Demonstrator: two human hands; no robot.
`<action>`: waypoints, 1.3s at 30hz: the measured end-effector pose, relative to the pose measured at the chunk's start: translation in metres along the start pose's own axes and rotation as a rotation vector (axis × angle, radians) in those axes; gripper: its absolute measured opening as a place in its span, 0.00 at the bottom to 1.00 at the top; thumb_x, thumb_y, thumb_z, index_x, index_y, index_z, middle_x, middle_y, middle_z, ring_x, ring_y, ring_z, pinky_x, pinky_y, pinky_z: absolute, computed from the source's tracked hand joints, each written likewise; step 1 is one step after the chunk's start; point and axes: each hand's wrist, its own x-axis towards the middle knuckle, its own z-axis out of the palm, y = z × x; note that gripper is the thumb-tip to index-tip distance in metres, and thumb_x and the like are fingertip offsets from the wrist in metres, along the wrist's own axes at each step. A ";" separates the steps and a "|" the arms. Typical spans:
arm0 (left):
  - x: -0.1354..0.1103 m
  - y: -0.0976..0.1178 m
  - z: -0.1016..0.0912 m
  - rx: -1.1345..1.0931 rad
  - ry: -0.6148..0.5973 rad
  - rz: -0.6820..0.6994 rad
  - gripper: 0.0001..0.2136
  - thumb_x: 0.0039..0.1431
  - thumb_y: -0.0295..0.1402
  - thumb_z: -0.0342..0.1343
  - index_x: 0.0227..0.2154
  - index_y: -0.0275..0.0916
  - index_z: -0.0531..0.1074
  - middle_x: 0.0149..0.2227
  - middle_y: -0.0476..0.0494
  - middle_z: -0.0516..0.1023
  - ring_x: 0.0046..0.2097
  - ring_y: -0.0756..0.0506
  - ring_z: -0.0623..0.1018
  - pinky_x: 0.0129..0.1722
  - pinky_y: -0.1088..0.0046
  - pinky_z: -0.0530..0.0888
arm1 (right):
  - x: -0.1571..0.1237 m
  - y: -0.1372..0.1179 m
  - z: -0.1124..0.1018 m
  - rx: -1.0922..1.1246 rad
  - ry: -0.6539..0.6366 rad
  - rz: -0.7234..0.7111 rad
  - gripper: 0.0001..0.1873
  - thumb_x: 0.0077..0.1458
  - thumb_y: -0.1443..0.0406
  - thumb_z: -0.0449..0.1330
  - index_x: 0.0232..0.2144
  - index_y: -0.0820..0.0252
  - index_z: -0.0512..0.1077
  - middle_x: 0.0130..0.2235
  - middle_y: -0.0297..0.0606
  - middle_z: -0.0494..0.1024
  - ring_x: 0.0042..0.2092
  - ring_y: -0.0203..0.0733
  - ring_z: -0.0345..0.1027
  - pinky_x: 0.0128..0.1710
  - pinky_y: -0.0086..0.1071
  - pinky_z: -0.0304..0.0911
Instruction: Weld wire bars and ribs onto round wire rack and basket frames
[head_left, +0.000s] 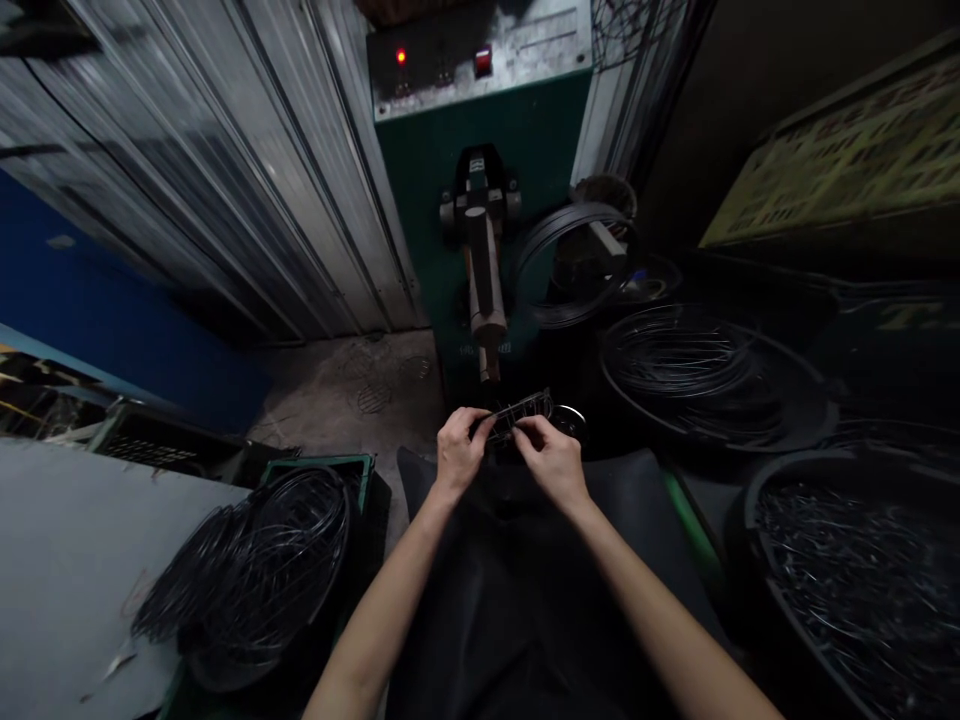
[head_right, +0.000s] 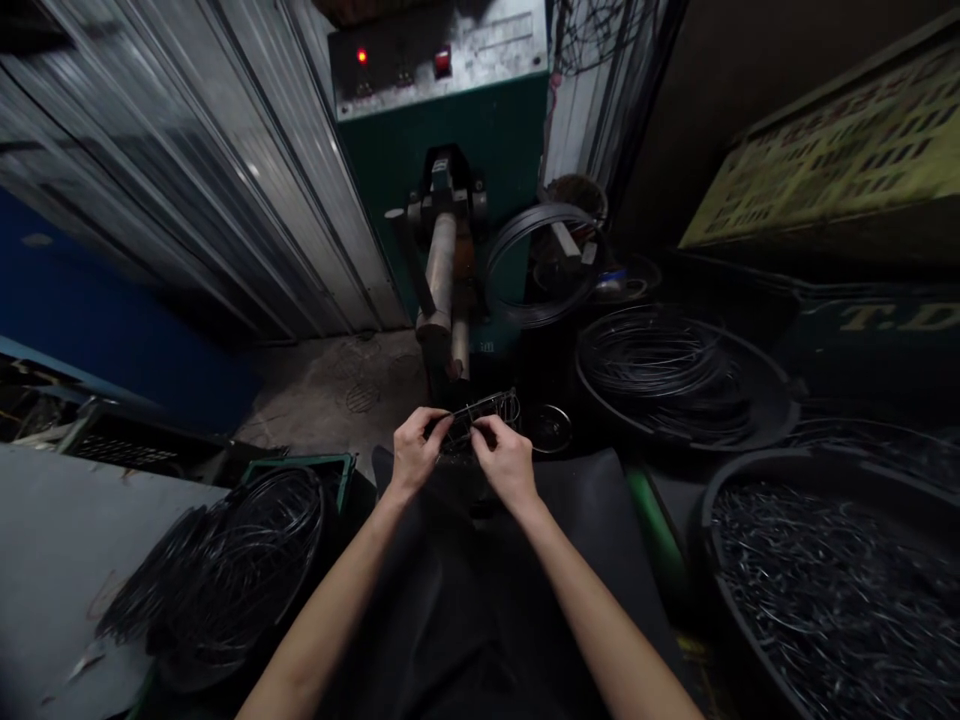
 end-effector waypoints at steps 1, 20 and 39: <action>0.001 -0.001 -0.001 0.002 0.005 0.009 0.07 0.60 0.34 0.53 0.32 0.38 0.74 0.33 0.46 0.76 0.36 0.49 0.75 0.38 0.74 0.70 | 0.001 0.000 0.001 -0.011 0.003 -0.013 0.09 0.55 0.58 0.55 0.33 0.56 0.71 0.31 0.36 0.79 0.32 0.42 0.74 0.35 0.35 0.68; 0.022 -0.020 -0.002 -0.008 0.019 0.061 0.09 0.61 0.37 0.52 0.33 0.39 0.74 0.33 0.46 0.76 0.37 0.49 0.75 0.39 0.74 0.71 | 0.026 0.006 0.012 -0.151 0.025 -0.202 0.10 0.57 0.60 0.52 0.33 0.57 0.72 0.33 0.38 0.77 0.32 0.40 0.71 0.36 0.32 0.66; 0.038 -0.024 -0.001 -0.024 0.090 0.199 0.07 0.60 0.34 0.54 0.31 0.38 0.73 0.30 0.46 0.76 0.34 0.49 0.75 0.36 0.74 0.71 | 0.037 0.009 0.017 -0.156 0.123 -0.335 0.07 0.57 0.65 0.55 0.33 0.60 0.72 0.31 0.37 0.77 0.31 0.37 0.70 0.34 0.29 0.67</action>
